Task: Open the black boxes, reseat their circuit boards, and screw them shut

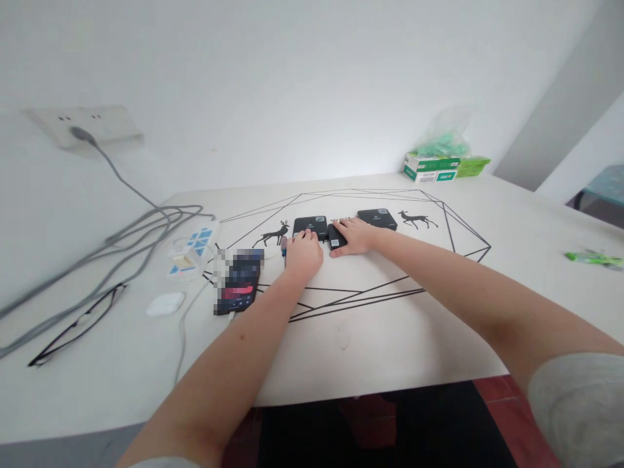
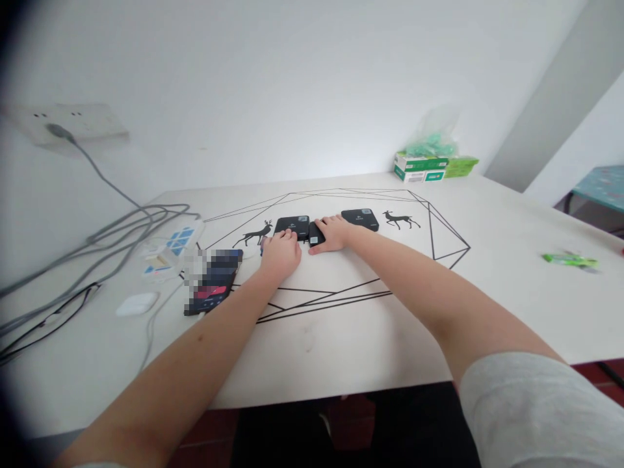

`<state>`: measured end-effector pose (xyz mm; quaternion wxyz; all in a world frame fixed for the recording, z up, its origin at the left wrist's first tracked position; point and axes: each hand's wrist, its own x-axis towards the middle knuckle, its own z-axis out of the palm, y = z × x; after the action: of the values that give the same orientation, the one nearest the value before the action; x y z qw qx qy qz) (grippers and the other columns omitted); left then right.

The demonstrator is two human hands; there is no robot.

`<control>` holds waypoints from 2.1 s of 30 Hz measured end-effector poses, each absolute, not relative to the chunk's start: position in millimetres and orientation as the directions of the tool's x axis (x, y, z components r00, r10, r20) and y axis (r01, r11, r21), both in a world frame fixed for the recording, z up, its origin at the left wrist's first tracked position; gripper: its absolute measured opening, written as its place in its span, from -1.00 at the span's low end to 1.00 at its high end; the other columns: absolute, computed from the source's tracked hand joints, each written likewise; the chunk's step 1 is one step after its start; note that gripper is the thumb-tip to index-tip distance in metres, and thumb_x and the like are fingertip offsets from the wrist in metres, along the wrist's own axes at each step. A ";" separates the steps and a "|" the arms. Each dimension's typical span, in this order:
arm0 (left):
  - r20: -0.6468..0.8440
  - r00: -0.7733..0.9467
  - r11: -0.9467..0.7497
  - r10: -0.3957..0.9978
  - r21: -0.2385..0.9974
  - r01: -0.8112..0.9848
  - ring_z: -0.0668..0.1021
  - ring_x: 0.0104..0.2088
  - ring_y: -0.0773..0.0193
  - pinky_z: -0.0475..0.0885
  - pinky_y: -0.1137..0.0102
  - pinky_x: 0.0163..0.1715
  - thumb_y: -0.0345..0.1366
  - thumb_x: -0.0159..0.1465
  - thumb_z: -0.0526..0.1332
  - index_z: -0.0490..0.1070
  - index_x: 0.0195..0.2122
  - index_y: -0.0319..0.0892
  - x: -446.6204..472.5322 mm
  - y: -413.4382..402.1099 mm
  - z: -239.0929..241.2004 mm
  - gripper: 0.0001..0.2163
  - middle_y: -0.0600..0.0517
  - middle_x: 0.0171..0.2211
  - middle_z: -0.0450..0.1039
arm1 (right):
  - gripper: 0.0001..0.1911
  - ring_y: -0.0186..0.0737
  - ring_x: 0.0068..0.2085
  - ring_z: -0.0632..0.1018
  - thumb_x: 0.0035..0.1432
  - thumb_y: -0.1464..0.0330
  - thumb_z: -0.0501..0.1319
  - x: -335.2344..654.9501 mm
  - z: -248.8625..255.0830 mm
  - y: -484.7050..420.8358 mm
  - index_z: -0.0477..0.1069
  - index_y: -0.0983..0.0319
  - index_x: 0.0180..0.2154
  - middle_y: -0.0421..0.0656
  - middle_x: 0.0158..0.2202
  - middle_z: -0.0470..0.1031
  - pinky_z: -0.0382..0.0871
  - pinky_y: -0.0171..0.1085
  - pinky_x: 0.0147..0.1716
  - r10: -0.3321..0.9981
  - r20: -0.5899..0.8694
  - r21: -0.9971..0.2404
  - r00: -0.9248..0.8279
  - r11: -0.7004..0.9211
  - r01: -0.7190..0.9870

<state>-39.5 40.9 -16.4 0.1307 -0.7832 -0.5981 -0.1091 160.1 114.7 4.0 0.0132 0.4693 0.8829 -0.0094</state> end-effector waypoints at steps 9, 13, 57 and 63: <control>0.346 0.299 -0.312 0.889 -0.017 0.950 0.39 0.41 -0.15 0.25 -0.05 0.36 -0.36 0.45 0.06 0.39 0.35 -0.38 -44.1 38.1 -19.8 -0.52 -0.32 0.35 0.43 | 0.29 0.49 0.41 0.34 0.12 -0.39 0.18 168.0 2.7 9.1 0.09 0.47 0.49 0.38 0.44 0.26 0.17 0.20 0.42 0.826 0.049 -0.059 -0.562 0.564 0.824; 0.352 0.363 -0.404 0.863 0.048 0.913 0.45 0.37 -0.15 0.36 0.00 0.33 -0.36 0.43 0.08 0.34 0.39 -0.38 -46.9 33.8 -21.4 -0.49 -0.33 0.34 0.44 | 0.29 0.50 0.39 0.34 0.10 -0.33 0.27 173.0 11.2 -17.5 0.04 0.40 0.52 0.33 0.43 0.27 0.18 0.26 0.39 0.803 0.037 -0.136 -0.595 0.594 0.793; 0.109 0.642 -0.632 0.759 0.358 0.687 0.26 0.44 -0.33 0.14 -0.16 0.43 0.16 0.17 0.46 0.20 0.51 -0.24 -6.6 -37.1 -2.5 -0.01 -0.36 0.47 0.19 | -0.56 -0.08 -0.21 0.66 0.33 0.15 0.26 247.0 25.9 30.4 0.40 0.17 0.16 -0.09 -0.18 0.65 0.57 -0.08 -0.07 0.936 0.344 -0.560 -0.078 0.271 0.783; 0.136 0.662 -0.660 0.737 0.354 0.662 0.27 0.43 -0.36 0.13 -0.20 0.42 0.20 0.18 0.45 0.24 0.50 -0.19 -4.2 -35.8 -5.3 -0.04 -0.34 0.47 0.20 | -0.56 -0.16 -0.24 0.64 0.34 0.04 0.25 231.2 35.9 10.6 0.36 0.11 0.12 -0.11 -0.12 0.59 0.63 -0.12 -0.24 0.732 0.673 -0.673 0.106 0.547 0.497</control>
<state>-4.2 -35.8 -5.3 -0.1385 -0.9010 -0.3883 -0.1352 231.2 10.6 35.9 -0.5803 0.4651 0.6609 -0.1011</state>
